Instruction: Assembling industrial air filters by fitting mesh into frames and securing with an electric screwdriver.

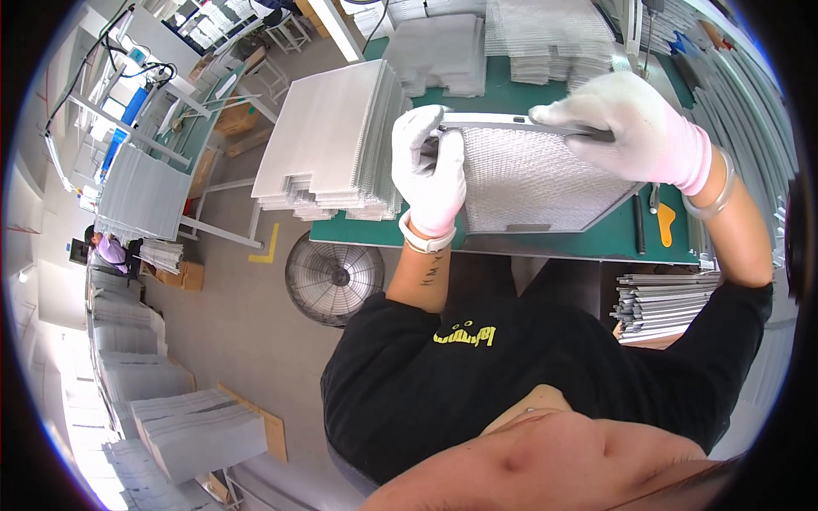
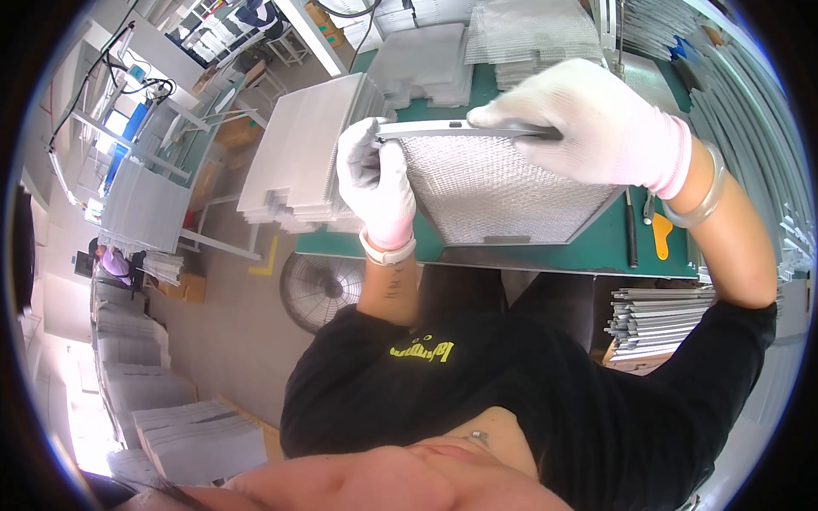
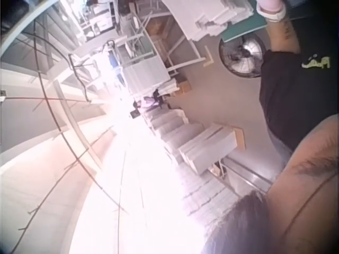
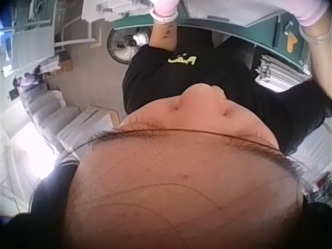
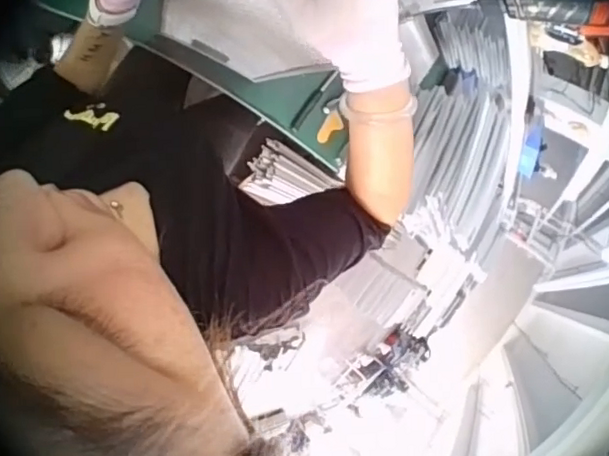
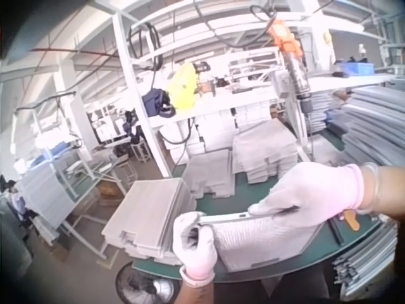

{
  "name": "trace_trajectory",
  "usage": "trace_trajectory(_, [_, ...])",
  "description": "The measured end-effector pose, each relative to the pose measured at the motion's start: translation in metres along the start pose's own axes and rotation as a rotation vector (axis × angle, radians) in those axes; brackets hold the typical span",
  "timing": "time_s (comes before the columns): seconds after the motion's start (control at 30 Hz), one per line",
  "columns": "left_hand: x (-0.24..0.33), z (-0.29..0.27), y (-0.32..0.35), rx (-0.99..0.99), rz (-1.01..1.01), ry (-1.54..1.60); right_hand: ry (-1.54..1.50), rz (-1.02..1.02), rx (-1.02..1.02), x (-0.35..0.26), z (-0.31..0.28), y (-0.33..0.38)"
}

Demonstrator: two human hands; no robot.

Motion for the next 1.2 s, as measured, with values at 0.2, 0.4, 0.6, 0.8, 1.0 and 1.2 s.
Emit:
trace_trajectory(0.2, [-0.005, 0.005, 0.006, -0.013, -0.040, 0.073, 0.165, -0.061, 0.058, -0.024, 0.027, -0.039])
trace_trajectory(0.4, [-0.007, 0.008, 0.007, -0.088, -0.035, 0.039, 0.590, -0.148, 0.123, -0.052, 0.036, -0.036])
trace_trajectory(0.6, [-0.003, 0.007, 0.008, -0.185, -0.017, -0.134, 0.726, -0.086, 0.250, -0.069, 0.053, -0.042])
trace_trajectory(0.8, [0.011, 0.011, 0.010, -0.166, 0.063, 0.028, 0.464, -0.091, 0.164, -0.054, 0.045, -0.053])
trace_trajectory(1.0, [0.007, -0.007, 0.009, -0.100, 0.054, -0.052, 0.416, 0.010, 0.383, -0.050, 0.052, -0.043])
trace_trajectory(1.2, [0.001, 0.000, 0.010, -0.225, 0.060, 0.018, 0.222, -0.029, 0.412, -0.041, -0.002, 0.014])
Point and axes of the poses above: each hand's wrist, its own y-axis away from the middle knuckle, its own z-axis out of the palm, x = y × z, the point moved 9 cm from there along -y, towards the middle knuckle, and after that the axes turned 13 degrees about z, right-handed, at the moved point
